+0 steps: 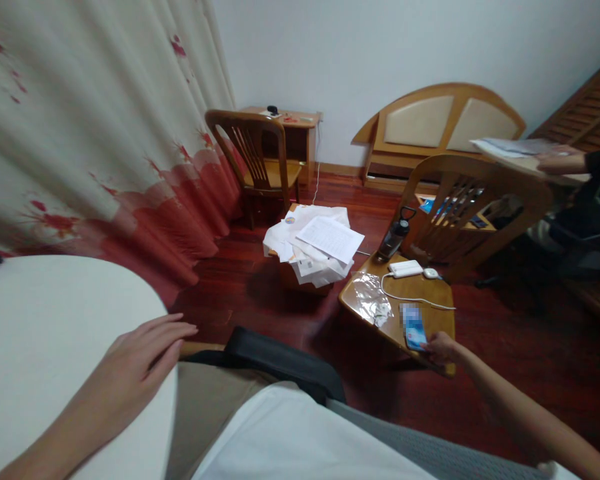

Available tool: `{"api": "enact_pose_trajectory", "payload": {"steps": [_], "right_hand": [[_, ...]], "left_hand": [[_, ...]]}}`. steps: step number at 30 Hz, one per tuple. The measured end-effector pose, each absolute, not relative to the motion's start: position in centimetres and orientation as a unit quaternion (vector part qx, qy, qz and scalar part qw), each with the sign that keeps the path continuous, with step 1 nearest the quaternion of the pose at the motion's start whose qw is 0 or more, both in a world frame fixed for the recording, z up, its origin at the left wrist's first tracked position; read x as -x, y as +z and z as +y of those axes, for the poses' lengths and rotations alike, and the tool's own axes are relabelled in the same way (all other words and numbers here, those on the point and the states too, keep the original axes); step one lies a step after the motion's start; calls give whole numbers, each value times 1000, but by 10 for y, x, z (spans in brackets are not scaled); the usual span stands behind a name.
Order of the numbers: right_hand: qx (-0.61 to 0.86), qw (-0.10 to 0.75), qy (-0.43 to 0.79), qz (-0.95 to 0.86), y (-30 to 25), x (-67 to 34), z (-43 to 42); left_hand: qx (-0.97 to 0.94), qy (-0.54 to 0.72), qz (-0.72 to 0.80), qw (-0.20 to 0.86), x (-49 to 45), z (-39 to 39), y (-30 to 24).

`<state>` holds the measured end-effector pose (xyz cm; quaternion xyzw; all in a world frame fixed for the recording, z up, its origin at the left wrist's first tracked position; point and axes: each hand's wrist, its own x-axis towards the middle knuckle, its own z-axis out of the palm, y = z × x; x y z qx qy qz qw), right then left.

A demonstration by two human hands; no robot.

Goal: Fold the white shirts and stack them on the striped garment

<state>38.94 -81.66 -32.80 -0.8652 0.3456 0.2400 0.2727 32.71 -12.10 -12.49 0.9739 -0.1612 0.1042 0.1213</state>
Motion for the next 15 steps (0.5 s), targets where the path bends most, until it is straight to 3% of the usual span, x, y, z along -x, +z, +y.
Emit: {"api": "enact_pose_trajectory", "payload": {"steps": [15], "right_hand": [[841,267,284,374,-332,-395,-815]], "left_hand": [[-974,106,-160,122,-329,-125,-121]]}}
